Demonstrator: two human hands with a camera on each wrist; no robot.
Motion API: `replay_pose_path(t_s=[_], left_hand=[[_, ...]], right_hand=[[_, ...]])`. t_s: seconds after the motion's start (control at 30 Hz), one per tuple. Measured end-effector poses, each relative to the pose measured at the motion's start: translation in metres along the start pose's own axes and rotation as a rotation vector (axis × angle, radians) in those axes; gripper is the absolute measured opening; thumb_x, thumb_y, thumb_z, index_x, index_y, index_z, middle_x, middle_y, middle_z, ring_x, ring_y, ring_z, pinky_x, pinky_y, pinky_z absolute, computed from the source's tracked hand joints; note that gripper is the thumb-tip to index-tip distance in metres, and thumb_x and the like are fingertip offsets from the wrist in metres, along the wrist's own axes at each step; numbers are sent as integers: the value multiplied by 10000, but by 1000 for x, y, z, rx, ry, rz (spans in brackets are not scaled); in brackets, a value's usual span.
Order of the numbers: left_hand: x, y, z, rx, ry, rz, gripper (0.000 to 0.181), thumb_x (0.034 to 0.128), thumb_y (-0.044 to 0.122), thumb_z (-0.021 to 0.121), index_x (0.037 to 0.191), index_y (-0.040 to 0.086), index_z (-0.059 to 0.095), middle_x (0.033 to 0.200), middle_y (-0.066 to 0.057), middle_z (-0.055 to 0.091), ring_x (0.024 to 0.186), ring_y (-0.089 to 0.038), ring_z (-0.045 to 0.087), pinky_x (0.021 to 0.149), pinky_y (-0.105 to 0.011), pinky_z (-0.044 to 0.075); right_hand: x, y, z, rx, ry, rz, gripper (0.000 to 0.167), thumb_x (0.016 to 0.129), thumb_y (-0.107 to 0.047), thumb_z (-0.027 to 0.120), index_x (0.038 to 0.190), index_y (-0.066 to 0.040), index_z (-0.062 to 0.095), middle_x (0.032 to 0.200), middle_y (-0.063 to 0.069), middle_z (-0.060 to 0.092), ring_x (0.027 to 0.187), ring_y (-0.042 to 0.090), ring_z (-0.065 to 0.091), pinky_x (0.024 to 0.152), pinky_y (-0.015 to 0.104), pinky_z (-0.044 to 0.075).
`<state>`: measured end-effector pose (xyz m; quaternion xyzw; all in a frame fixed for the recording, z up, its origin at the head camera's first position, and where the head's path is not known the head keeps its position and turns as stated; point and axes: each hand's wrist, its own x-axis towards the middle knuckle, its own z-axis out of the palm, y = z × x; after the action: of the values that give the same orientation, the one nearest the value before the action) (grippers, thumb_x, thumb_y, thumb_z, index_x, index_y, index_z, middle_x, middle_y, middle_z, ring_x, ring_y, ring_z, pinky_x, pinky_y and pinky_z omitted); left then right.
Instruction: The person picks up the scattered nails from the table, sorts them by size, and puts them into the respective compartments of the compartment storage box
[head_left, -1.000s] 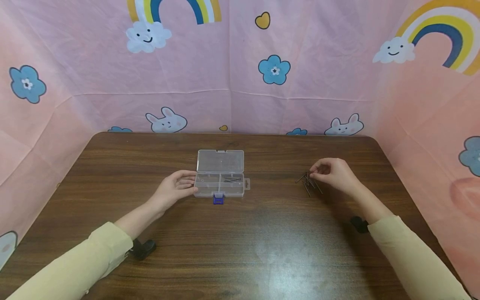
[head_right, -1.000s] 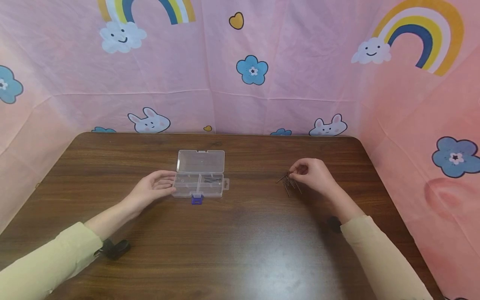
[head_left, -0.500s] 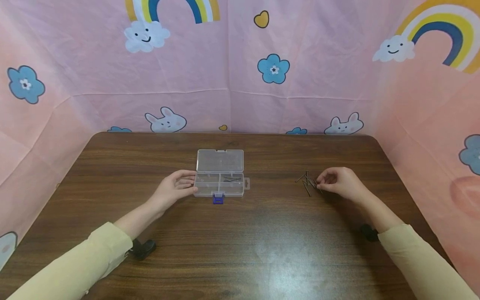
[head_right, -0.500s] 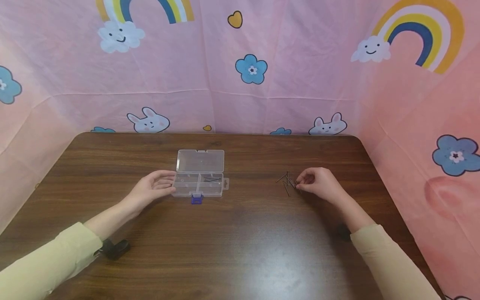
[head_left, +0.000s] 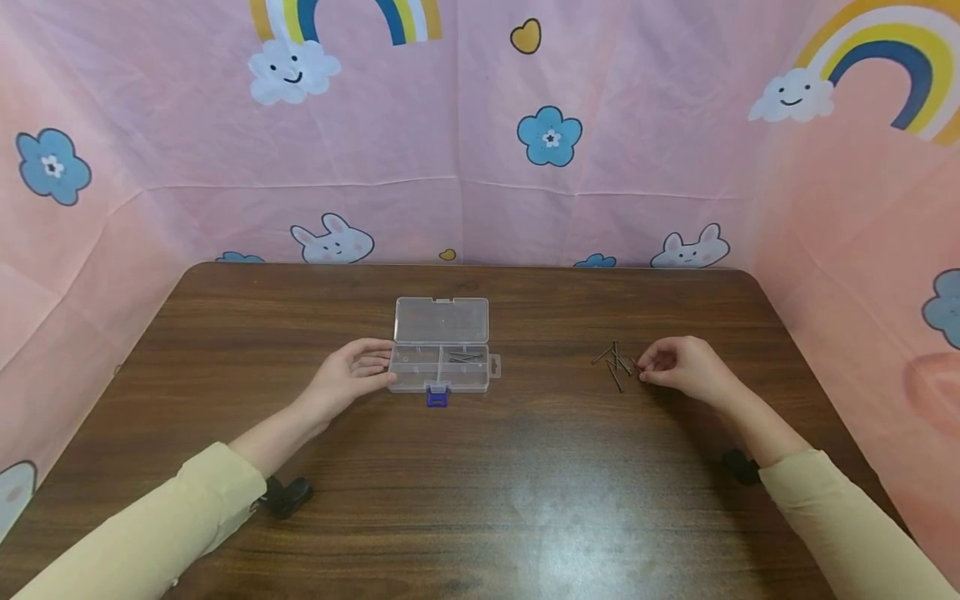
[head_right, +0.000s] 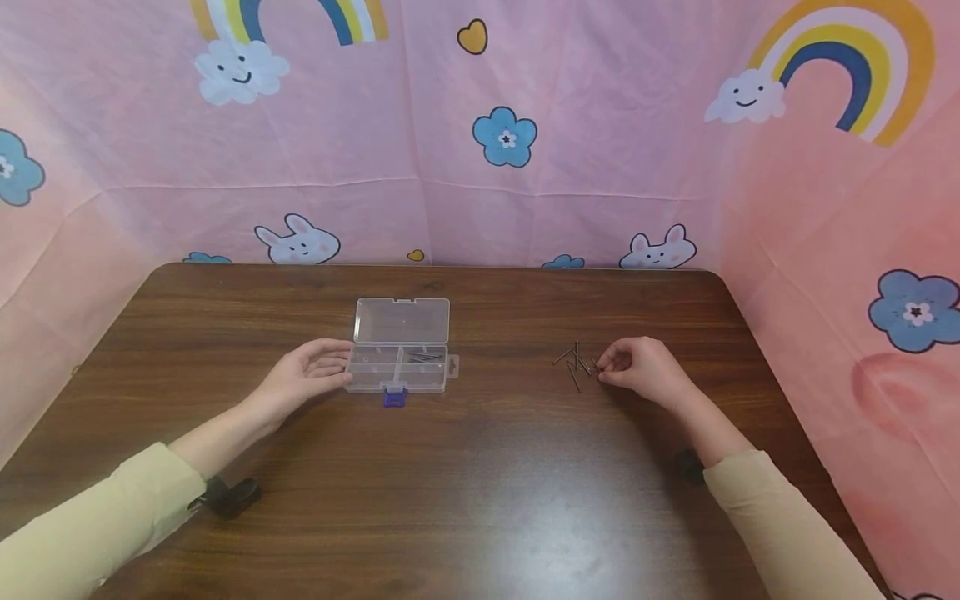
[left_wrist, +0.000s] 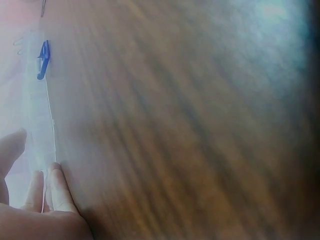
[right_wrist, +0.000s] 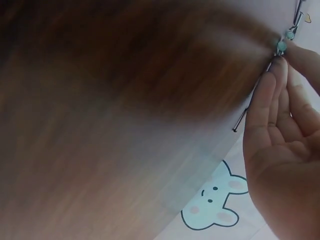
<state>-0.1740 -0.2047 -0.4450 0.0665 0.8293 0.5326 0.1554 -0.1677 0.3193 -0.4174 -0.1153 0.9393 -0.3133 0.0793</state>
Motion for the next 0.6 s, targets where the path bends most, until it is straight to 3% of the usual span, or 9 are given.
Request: replay_pose_path(t_s=[0.6], left_hand=[[1, 1, 0, -3, 4, 4, 607, 1005, 158, 747, 1527, -13, 487, 1512, -272, 564, 1394, -419, 579, 1162, -375, 526]], right_hand=[[4, -1, -1, -58, -14, 11, 74, 881, -4, 765, 941, -27, 801, 876, 70, 784, 785, 129, 678, 667, 207, 533]])
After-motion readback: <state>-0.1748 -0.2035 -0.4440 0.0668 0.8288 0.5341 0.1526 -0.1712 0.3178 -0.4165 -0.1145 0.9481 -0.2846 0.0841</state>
